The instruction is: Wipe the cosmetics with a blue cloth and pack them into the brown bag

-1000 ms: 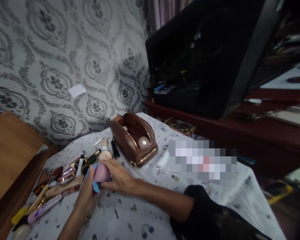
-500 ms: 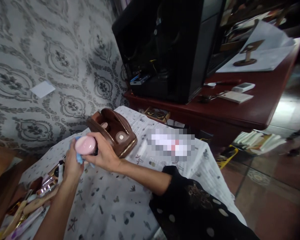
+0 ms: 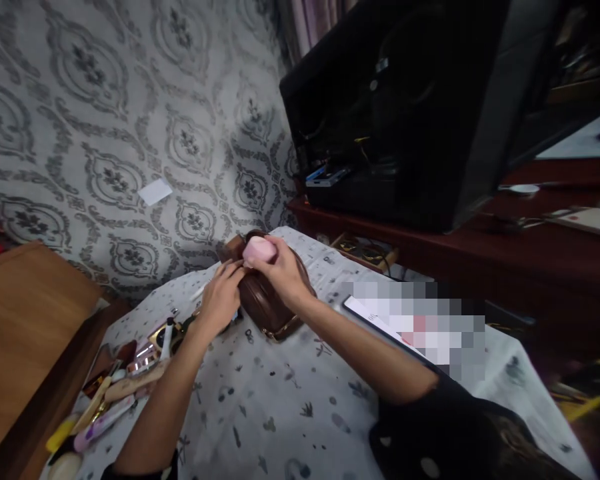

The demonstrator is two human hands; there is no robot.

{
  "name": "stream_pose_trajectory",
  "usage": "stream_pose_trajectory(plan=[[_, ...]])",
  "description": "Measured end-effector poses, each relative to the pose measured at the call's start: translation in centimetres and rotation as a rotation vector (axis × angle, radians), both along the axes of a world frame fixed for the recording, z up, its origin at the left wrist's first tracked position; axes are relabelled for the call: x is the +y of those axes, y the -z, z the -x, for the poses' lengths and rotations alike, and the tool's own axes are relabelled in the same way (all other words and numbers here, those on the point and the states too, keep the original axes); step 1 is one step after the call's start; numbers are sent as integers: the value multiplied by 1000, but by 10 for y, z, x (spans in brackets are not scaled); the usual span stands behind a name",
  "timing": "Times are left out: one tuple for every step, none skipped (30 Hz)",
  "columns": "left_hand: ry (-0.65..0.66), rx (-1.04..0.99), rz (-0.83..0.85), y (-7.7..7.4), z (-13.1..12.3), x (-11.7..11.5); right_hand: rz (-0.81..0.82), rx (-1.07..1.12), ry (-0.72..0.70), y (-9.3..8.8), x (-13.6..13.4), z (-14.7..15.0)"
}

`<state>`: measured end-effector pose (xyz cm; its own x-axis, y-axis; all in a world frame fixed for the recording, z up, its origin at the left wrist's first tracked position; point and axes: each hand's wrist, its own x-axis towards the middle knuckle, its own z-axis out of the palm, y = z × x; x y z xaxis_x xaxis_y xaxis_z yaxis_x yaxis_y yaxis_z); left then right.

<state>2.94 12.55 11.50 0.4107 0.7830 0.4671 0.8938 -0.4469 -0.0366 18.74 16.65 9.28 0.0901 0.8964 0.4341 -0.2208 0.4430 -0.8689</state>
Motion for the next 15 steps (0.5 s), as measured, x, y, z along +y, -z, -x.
stream_pose_trajectory(plan=[[-19, 10, -16, 3, 1, -3, 27, -9, 11, 2, 7, -3], [-37, 3, -33, 6, 3, -7, 36, -24, 25, 5, 13, -7], [-53, -13, -48, 10, 4, -10, 26, -49, 35, 7, 17, -10], [-63, -34, -61, 14, 6, -13, 5, -84, 47, 10, 20, -12], [-70, -56, -73, 18, 7, -16, -22, -131, 58, 12, 22, -14], [-73, -78, -84, 22, 8, -19, -52, -191, 67, 14, 24, -14], [-74, -101, -95, 26, 8, -20, -78, -262, 73, 16, 25, -14], [-76, -123, -106, 29, 8, -21, -93, -345, 72, 18, 27, -12], [-79, -146, -116, 31, 8, -22, -83, -437, 57, 19, 30, -9], [-81, -167, -124, 33, 7, -22, -49, -526, 31, 20, 34, -5], [-83, -184, -127, 35, 6, -21, 3, -603, -3, 21, 39, 0], [-85, -200, -128, 36, 5, -21, 61, -662, -33, 22, 44, 6], [-87, -213, -125, 36, 4, -20, 115, -700, -54, 24, 50, 12], [-88, -223, -119, 36, 4, -19, 152, -721, -64, 26, 56, 17], [-88, -231, -110, 36, 3, -19, 169, -727, -61, 27, 62, 23]])
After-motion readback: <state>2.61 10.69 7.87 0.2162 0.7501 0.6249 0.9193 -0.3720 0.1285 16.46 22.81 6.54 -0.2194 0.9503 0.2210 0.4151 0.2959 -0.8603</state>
